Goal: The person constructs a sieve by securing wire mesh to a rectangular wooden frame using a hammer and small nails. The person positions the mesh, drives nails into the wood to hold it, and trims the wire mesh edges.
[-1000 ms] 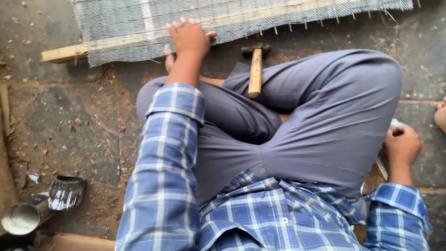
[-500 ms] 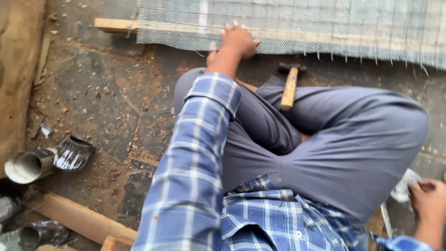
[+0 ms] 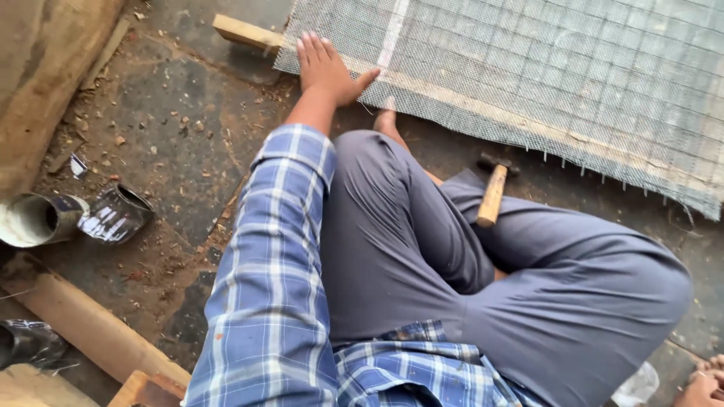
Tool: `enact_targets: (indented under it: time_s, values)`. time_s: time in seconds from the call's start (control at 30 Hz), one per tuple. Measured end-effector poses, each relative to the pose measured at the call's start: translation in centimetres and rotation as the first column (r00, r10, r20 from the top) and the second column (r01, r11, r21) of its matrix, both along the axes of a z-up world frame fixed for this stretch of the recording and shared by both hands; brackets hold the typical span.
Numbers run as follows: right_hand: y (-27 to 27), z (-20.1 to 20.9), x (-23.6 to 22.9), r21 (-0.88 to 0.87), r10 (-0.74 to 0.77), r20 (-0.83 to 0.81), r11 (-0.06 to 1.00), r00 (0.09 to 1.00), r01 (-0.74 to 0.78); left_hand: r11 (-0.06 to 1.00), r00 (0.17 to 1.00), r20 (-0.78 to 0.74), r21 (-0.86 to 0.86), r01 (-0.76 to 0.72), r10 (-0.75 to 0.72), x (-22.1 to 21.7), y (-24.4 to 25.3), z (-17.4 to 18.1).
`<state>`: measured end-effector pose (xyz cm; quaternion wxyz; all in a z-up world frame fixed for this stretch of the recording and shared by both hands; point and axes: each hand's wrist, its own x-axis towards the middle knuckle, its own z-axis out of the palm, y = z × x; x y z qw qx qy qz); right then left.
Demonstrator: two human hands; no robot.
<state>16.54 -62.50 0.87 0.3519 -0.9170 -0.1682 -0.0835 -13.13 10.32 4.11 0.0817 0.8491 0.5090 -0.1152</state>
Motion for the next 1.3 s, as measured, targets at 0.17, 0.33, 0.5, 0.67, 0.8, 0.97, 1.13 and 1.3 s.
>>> enact_targets:
  time_s: [0.17, 0.33, 0.5, 0.67, 0.8, 0.97, 1.13, 1.3]
  values:
    - [1.3, -0.2, -0.6, 0.063, 0.037, -0.038, 0.997, 0.999, -0.035, 0.998, 0.993, 0.104, 0.04, 0.044, -0.048, -1.5, -0.1, -3.6]
    - [3.3, -0.5, -1.4, 0.09, 0.075, -0.07, 0.994, 0.995, -0.069, 0.989, 0.979, 0.182, 0.128, 0.067, -0.09, -2.4, -0.8, -5.1]
    - [5.0, -0.8, -1.2, 0.115, 0.107, -0.085, 0.989, 0.991, -0.097, 0.989, 0.972, 0.22, 0.137, 0.055, -0.084, -2.4, -1.0, -5.0]
    - [4.3, -0.5, -0.5, 0.132, 0.125, -0.092, 0.985, 0.988, -0.112, 0.986, 0.967, 0.244, 0.161, 0.042, -0.081, -2.6, -1.4, -5.3]
    - [4.9, -0.6, 0.5, 0.159, 0.144, -0.079, 0.979, 0.986, -0.13, 0.986, 0.966, 0.251, 0.164, 0.028, -0.069, -2.5, -1.3, -5.5]
    - [5.6, -1.1, 1.0, 0.222, 0.157, -0.05, 0.965, 0.986, -0.143, 0.988, 0.971, 0.224, 0.145, 0.053, -0.085, -2.3, -1.2, -5.0]
    - [7.8, 1.9, 0.6, 0.306, 0.163, 0.003, 0.939, 0.987, -0.156, 0.988, 0.975, 0.201, 0.144, 0.062, -0.091, -2.2, -1.3, -4.7]
    - [11.0, 6.4, -2.2, 0.266, 0.194, -0.021, 0.947, 0.981, -0.182, 0.986, 0.973, 0.214, 0.159, 0.055, -0.089, -2.3, -1.0, -5.1]
